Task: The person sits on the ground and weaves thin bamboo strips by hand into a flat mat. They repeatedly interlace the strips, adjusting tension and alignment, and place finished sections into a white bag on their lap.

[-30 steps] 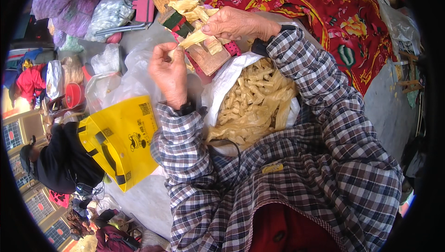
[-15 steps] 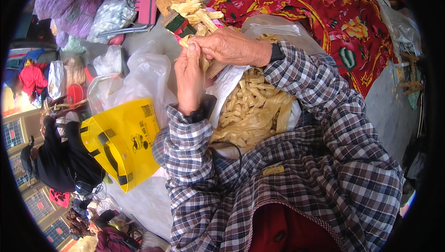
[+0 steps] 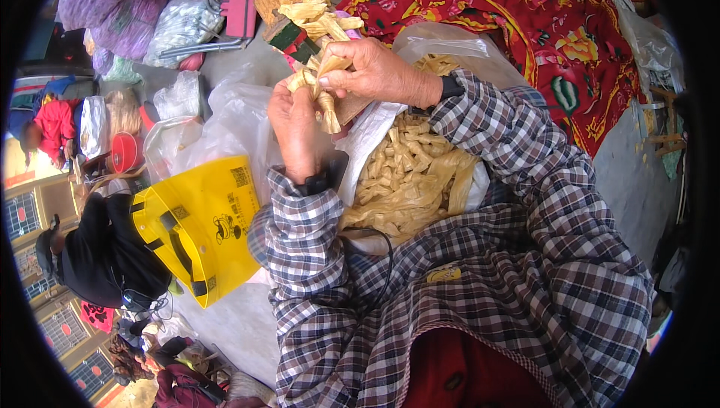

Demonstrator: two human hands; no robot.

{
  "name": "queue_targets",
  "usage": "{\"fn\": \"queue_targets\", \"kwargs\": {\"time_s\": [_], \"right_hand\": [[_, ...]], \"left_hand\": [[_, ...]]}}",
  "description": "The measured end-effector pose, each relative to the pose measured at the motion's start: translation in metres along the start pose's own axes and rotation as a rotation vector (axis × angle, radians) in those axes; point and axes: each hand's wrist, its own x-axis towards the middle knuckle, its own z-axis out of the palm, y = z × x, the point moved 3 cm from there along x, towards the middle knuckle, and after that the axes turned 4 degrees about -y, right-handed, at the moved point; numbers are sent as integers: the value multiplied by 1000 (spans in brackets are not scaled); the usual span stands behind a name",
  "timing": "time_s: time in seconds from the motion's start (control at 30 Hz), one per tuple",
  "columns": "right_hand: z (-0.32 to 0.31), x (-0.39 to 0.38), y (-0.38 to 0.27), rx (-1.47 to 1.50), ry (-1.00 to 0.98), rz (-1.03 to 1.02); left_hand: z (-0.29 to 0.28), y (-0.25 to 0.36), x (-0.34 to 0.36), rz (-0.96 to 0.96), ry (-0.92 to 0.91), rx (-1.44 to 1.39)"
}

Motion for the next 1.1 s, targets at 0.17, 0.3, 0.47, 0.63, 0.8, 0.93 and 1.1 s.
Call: {"fn": "queue_targets", "kwargs": {"time_s": [0.17,0.3,0.47,0.63,0.8,0.93,1.1], "right_hand": [[-6,2,12,311,50,183],[-4,2,19,377,104,198],[-3,4,22,367,114,183],[-1,8,15,289,183,35],[-7,2,19,476,79,186],[-14,2,23,388,-65,340],[-2,5,14,270,-6,159]], "left_hand": [[6,2,-2,75,10,-37],[6,4,-2,203,-6,67],[9,9,-8,347,-21,214],[14,12,-10,390,23,169],[11,15,-9,217,-154,-1],[13,11,-6,158,-155,119],[5,11,-8,276,21,223]]}}
